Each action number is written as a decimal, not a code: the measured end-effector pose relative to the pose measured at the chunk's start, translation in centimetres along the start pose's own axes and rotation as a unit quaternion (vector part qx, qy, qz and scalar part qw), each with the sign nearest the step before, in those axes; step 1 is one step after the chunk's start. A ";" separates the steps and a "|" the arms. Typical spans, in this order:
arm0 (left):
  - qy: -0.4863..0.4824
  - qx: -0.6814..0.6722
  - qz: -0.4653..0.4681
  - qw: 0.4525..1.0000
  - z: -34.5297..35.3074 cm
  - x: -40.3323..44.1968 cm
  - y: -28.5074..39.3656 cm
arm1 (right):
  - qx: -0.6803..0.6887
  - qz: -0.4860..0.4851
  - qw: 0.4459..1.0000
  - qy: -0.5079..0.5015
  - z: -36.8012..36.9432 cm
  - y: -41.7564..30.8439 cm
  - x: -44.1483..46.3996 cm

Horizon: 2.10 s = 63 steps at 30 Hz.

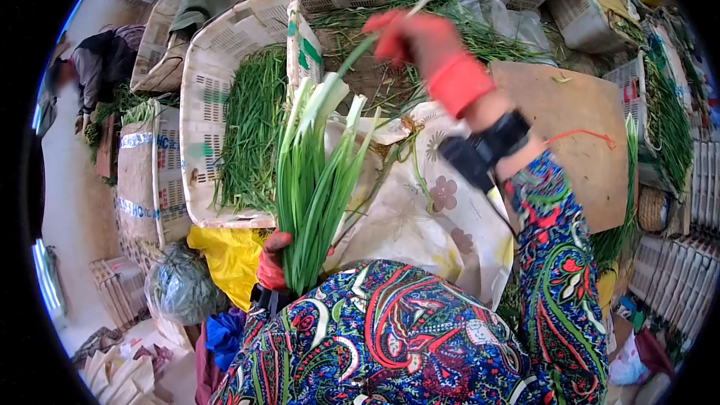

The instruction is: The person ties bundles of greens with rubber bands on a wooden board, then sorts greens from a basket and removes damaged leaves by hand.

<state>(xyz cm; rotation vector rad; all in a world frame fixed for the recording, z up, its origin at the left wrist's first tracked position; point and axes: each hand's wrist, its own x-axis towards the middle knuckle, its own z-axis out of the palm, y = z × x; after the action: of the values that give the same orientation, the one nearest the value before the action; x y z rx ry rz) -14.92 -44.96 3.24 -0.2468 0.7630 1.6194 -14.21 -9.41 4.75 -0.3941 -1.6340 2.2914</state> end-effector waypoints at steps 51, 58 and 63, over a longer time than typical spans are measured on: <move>0.083 0.104 0.055 0.990 2.0 1.4 1.7 | -0.412 -0.049 0.904 -0.103 7.7 0.5 -5.0; 0.062 0.067 0.086 0.992 -0.1 1.0 0.9 | -0.126 -0.009 0.992 0.004 3.5 -3.0 -1.9; 0.021 -0.004 0.009 1.000 -3.1 -0.2 0.5 | -0.080 -0.116 0.955 0.260 -9.5 -6.0 6.8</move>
<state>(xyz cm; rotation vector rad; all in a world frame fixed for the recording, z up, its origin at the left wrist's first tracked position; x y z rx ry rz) -16.13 -47.00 1.16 -0.2812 0.7941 1.6385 -16.28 3.33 7.15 -0.7290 -1.4966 1.7009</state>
